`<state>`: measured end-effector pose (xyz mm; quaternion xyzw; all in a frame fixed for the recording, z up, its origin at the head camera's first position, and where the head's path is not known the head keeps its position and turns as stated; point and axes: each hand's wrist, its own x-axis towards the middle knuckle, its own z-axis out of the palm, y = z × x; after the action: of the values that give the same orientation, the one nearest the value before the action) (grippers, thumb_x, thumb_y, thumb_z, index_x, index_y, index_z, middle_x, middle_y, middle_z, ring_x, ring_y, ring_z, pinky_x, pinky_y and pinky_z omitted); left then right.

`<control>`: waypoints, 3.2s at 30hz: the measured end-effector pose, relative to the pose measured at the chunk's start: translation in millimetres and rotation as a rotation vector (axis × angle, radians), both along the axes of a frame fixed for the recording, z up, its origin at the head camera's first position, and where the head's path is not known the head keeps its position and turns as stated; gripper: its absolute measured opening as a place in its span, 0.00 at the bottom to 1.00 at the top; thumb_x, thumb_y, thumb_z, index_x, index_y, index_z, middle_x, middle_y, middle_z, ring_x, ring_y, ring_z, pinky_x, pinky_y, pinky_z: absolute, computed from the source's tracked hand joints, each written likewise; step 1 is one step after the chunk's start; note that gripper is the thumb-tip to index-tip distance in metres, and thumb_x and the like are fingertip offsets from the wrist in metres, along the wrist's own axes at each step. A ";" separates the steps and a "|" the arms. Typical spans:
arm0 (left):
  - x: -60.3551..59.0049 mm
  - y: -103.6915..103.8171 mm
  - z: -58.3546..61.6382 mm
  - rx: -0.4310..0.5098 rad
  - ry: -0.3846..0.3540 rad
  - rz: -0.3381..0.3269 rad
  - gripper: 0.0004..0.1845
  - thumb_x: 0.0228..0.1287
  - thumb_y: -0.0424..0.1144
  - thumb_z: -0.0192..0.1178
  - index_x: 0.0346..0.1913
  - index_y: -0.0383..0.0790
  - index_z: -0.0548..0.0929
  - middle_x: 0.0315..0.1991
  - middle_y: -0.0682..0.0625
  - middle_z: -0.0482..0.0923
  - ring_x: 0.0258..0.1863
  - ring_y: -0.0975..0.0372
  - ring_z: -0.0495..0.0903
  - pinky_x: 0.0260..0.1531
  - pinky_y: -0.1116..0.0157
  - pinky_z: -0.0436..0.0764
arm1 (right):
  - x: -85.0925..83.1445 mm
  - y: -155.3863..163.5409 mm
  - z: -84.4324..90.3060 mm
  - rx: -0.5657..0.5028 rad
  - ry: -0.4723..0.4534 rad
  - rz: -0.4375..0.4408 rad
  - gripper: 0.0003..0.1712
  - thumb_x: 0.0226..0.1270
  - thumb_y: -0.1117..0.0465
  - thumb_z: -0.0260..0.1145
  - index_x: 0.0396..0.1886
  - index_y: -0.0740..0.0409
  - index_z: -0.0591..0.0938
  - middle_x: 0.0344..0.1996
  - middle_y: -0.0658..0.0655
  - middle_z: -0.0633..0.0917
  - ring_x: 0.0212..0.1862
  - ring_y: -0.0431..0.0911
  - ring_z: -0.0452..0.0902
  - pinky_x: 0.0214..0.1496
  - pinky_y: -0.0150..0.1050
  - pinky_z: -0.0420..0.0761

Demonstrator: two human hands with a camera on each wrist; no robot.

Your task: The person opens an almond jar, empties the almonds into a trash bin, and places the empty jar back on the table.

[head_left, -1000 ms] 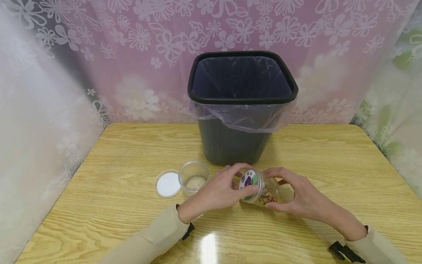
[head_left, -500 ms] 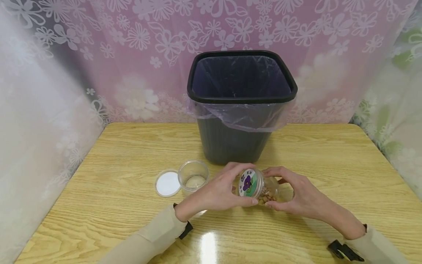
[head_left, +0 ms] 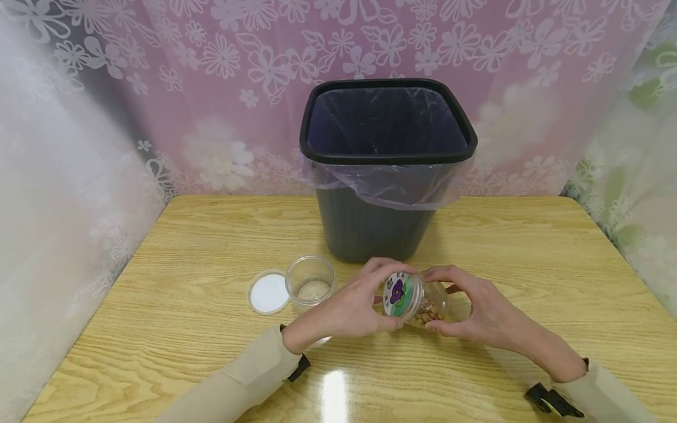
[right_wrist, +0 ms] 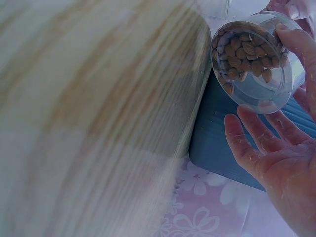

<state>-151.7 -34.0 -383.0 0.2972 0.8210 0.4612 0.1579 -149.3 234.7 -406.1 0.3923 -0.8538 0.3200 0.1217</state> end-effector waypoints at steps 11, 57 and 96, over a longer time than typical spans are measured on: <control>-0.9 -0.3 -3.9 0.019 -0.025 0.019 0.42 0.58 0.37 0.75 0.72 0.68 0.69 0.70 0.51 0.63 0.63 0.62 0.72 0.53 0.71 0.83 | 0.8 0.1 0.6 0.010 -0.034 -0.016 0.48 0.41 0.61 0.88 0.65 0.48 0.76 0.58 0.49 0.83 0.58 0.33 0.78 0.47 0.34 0.85; 3.7 1.1 -3.1 -0.050 -0.090 0.142 0.47 0.57 0.53 0.75 0.77 0.71 0.61 0.70 0.45 0.64 0.64 0.53 0.75 0.47 0.68 0.83 | -0.6 -0.3 0.1 0.003 -0.039 -0.019 0.47 0.41 0.62 0.87 0.65 0.49 0.77 0.57 0.51 0.83 0.57 0.34 0.79 0.47 0.37 0.87; -1.1 -0.8 -1.8 -0.117 -0.058 0.155 0.41 0.58 0.61 0.71 0.74 0.73 0.67 0.64 0.53 0.71 0.60 0.55 0.78 0.55 0.54 0.80 | -0.8 -0.1 1.0 0.012 -0.064 -0.029 0.47 0.42 0.60 0.88 0.65 0.47 0.76 0.58 0.50 0.83 0.57 0.34 0.78 0.47 0.36 0.86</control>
<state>-152.8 -34.8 -384.9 0.2096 0.8621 0.4317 0.1628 -150.1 234.6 -405.2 0.3704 -0.8647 0.3253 0.0967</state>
